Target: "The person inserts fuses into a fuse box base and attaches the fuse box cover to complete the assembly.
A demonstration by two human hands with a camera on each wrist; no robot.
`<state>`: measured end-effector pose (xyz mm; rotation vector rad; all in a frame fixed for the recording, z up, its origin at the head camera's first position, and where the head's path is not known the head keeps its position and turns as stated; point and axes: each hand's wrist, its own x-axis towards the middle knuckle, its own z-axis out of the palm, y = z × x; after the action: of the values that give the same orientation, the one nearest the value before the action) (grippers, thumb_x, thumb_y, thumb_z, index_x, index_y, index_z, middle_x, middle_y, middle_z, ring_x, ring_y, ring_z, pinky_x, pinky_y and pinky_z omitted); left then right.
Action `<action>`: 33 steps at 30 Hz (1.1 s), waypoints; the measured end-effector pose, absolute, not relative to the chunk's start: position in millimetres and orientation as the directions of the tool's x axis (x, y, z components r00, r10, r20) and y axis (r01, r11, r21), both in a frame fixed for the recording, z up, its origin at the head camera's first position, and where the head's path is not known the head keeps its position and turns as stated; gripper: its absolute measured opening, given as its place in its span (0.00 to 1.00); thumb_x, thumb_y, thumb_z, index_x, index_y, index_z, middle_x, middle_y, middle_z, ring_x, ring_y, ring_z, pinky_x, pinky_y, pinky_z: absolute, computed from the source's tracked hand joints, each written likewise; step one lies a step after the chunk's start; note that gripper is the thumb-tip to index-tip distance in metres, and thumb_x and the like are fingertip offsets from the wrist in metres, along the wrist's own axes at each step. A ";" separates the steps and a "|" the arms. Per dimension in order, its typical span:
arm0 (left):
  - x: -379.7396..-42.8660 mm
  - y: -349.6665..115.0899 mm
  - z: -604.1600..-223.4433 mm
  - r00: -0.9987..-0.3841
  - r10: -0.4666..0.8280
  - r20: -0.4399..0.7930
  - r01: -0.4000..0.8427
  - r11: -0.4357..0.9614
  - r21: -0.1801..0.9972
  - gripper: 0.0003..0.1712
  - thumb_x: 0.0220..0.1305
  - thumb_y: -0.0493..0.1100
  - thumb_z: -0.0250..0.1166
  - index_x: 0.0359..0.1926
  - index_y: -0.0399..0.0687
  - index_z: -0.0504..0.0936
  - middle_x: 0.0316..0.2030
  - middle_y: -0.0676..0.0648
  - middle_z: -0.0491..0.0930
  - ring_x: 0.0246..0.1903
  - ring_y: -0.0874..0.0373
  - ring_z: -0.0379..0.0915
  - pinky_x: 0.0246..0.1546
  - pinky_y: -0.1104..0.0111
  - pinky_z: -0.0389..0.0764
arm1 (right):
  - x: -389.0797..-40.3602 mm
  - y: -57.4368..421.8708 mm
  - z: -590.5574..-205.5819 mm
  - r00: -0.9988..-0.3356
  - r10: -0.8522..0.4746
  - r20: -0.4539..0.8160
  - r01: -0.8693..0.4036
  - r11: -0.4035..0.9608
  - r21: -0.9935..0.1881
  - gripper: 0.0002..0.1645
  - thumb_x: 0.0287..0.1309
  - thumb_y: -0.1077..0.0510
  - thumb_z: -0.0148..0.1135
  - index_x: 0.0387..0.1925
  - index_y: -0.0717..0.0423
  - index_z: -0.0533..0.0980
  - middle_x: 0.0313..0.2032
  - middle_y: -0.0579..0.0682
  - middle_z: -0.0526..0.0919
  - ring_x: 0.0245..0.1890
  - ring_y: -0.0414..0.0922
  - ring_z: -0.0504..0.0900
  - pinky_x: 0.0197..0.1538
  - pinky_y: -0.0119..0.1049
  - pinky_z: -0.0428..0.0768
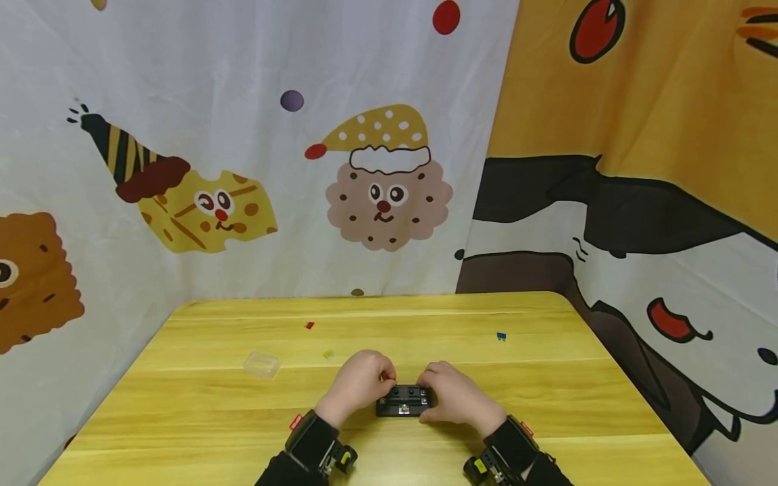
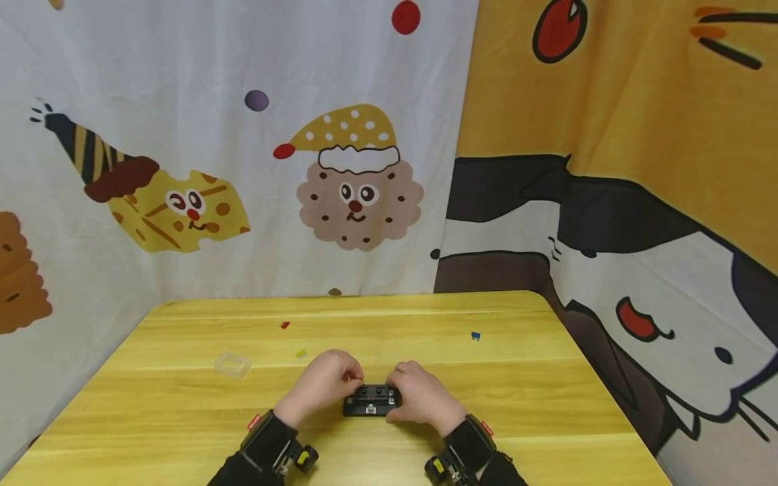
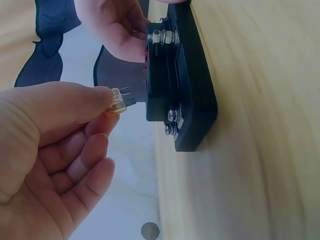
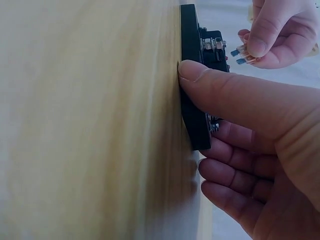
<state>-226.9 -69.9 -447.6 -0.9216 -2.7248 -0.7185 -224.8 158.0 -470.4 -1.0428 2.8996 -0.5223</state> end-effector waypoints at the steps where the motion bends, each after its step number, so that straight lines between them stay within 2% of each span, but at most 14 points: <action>1: -227.3 -69.4 -447.3 -0.791 0.528 0.309 0.611 0.693 0.383 0.06 0.56 0.37 0.72 0.25 0.52 0.85 0.23 0.60 0.78 0.24 0.68 0.69 0.30 0.73 0.74 | -225.1 158.0 -470.8 -0.777 -0.622 0.098 -0.617 0.722 -0.313 0.29 0.40 0.45 0.82 0.44 0.54 0.82 0.38 0.41 0.76 0.41 0.41 0.72 0.47 0.38 0.77; 19: -233.6 -65.0 -446.7 -0.767 0.581 0.274 0.642 0.702 0.309 0.07 0.55 0.37 0.72 0.23 0.52 0.85 0.22 0.60 0.77 0.23 0.69 0.67 0.29 0.74 0.72 | -226.8 157.5 -473.4 -0.778 -0.622 0.090 -0.616 0.725 -0.309 0.30 0.40 0.45 0.81 0.44 0.54 0.82 0.38 0.42 0.76 0.40 0.40 0.70 0.46 0.37 0.76; 33: -233.7 -60.9 -442.0 -0.753 0.613 0.240 0.658 0.712 0.245 0.13 0.52 0.35 0.72 0.19 0.54 0.79 0.19 0.60 0.71 0.21 0.67 0.64 0.26 0.75 0.67 | -227.8 158.3 -474.6 -0.775 -0.626 0.088 -0.618 0.720 -0.317 0.29 0.40 0.45 0.82 0.44 0.54 0.82 0.38 0.41 0.76 0.40 0.40 0.71 0.46 0.37 0.76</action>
<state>-233.7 -60.9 -442.0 -1.0352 -2.7751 -0.4791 -227.8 158.3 -474.6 -1.0449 2.8894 -0.5186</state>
